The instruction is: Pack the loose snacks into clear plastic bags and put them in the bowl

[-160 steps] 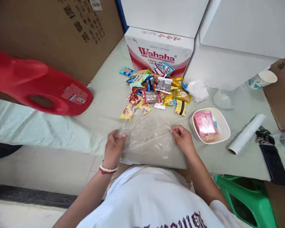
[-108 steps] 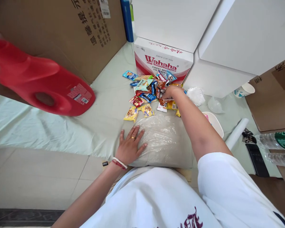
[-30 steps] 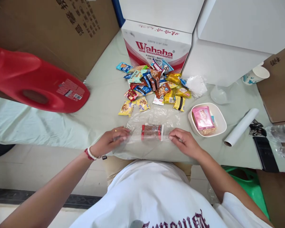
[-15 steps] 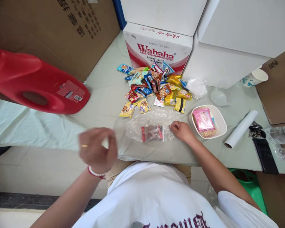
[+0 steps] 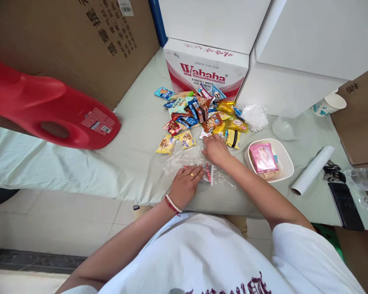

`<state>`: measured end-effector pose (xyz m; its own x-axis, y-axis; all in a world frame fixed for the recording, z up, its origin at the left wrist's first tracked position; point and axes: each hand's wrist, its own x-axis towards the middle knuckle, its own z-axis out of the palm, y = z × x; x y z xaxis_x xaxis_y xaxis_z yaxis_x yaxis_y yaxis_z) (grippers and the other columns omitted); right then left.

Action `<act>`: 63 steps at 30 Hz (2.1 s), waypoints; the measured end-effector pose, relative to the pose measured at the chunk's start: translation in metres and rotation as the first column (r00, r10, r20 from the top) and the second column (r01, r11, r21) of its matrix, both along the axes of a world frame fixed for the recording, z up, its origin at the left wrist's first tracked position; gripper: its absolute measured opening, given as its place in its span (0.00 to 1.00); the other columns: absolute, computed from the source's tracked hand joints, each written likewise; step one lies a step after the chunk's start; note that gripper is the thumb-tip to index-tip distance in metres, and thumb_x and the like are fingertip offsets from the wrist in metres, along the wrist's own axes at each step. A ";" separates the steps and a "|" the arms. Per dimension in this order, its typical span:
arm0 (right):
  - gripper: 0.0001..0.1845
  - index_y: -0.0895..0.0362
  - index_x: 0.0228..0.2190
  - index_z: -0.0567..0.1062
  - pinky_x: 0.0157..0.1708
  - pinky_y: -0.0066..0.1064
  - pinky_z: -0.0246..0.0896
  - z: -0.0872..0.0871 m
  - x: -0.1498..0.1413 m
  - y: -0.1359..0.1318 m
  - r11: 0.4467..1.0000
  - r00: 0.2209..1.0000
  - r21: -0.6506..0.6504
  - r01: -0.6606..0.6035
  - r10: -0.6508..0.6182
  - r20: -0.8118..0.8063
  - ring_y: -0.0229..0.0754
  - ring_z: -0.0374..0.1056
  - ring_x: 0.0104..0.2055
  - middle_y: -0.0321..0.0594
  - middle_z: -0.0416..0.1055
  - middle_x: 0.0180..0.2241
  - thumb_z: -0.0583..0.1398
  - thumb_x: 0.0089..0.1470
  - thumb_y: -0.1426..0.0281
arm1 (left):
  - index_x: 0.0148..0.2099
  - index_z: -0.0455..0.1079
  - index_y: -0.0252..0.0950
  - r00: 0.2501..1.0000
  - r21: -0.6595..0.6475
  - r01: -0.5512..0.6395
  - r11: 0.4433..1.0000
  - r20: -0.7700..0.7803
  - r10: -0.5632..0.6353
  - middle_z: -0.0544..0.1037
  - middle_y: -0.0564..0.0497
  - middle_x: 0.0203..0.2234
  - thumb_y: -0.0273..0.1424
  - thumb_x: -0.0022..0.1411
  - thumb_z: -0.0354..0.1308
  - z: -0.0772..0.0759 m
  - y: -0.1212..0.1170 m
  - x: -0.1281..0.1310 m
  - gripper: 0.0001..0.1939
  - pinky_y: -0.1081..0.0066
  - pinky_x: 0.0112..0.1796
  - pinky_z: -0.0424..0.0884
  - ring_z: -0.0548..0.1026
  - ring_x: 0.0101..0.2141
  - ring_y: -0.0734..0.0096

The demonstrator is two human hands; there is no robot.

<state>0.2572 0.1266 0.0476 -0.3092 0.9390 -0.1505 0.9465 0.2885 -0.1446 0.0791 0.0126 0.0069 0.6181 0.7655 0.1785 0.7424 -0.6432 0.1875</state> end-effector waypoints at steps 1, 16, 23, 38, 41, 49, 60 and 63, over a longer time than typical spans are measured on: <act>0.21 0.62 0.52 0.75 0.51 0.39 0.57 -0.002 -0.004 0.007 0.999 1.000 -0.036 0.027 -0.027 0.001 0.57 0.63 0.55 0.55 0.76 0.46 0.62 0.60 0.66 | 0.62 0.69 0.38 1.000 0.005 -0.001 1.000 -0.002 0.001 0.76 0.46 0.60 0.26 0.73 0.48 0.000 -0.001 0.000 0.19 0.57 0.53 0.65 0.72 0.57 0.61; 0.11 0.57 0.44 0.72 0.30 0.30 0.51 -0.005 0.006 -0.096 0.916 0.889 -0.014 -0.401 0.386 -0.245 0.40 0.62 0.32 0.44 0.68 0.40 0.50 0.69 0.73 | 0.53 0.76 0.38 0.915 -0.126 0.060 0.990 0.403 -0.005 0.81 0.43 0.48 0.20 0.66 0.49 -0.019 -0.003 -0.015 0.20 0.58 0.53 0.74 0.77 0.49 0.62; 0.27 0.55 0.61 0.66 0.33 0.30 0.54 -0.029 0.009 -0.109 0.877 0.846 0.077 -0.474 0.478 -0.237 0.42 0.62 0.35 0.41 0.68 0.38 0.49 0.64 0.82 | 0.41 0.73 0.38 0.406 -0.486 -0.424 0.764 0.653 0.640 0.81 0.49 0.38 0.28 0.65 0.47 -0.009 0.006 -0.076 0.12 0.67 0.41 0.75 0.79 0.38 0.68; 0.22 0.53 0.51 0.79 0.36 0.29 0.59 -0.025 0.000 -0.108 0.904 0.837 -0.070 -0.421 0.357 -0.415 0.41 0.61 0.36 0.43 0.68 0.39 0.51 0.64 0.78 | 0.31 0.69 0.39 0.600 -0.674 -0.308 0.671 0.410 0.687 0.69 0.57 0.20 0.40 0.62 0.59 0.038 -0.003 -0.043 0.11 0.72 0.28 0.66 0.68 0.24 0.72; 0.17 0.55 0.45 0.80 0.43 0.35 0.64 -0.025 0.000 -0.111 0.918 0.802 -0.044 -0.395 0.321 -0.504 0.44 0.64 0.41 0.46 0.70 0.42 0.52 0.64 0.75 | 0.38 0.74 0.38 0.670 -0.596 -0.210 0.775 0.489 0.558 0.78 0.51 0.30 0.36 0.66 0.55 0.036 -0.003 -0.013 0.09 0.69 0.36 0.73 0.75 0.32 0.68; 0.16 0.52 0.50 0.76 0.54 0.45 0.65 -0.019 0.051 -0.124 1.000 0.745 0.013 0.027 -0.011 -0.667 0.49 0.67 0.51 0.48 0.72 0.48 0.54 0.67 0.64 | 0.62 0.69 0.34 0.961 -0.137 -0.220 0.966 0.140 0.239 0.74 0.37 0.57 0.37 0.72 0.49 0.009 -0.020 0.026 0.21 0.50 0.52 0.69 0.73 0.52 0.50; 0.09 0.53 0.35 0.72 0.36 0.34 0.62 0.003 0.050 -0.119 0.946 0.792 -0.162 0.282 -0.325 -0.518 0.45 0.68 0.34 0.41 0.73 0.32 0.56 0.63 0.61 | 0.71 0.58 0.32 0.987 0.028 -0.147 0.989 -0.065 0.149 0.70 0.31 0.62 0.31 0.71 0.49 -0.004 -0.034 0.032 0.29 0.41 0.60 0.62 0.72 0.57 0.48; 0.05 0.53 0.34 0.70 0.32 0.30 0.56 0.020 0.019 -0.101 0.957 0.820 -0.202 0.208 -0.284 -0.497 0.41 0.67 0.30 0.36 0.72 0.27 0.57 0.62 0.66 | 0.69 0.62 0.30 0.989 0.010 -0.123 0.992 -0.075 0.123 0.69 0.30 0.63 0.26 0.70 0.48 -0.005 -0.034 0.035 0.27 0.46 0.56 0.68 0.71 0.60 0.48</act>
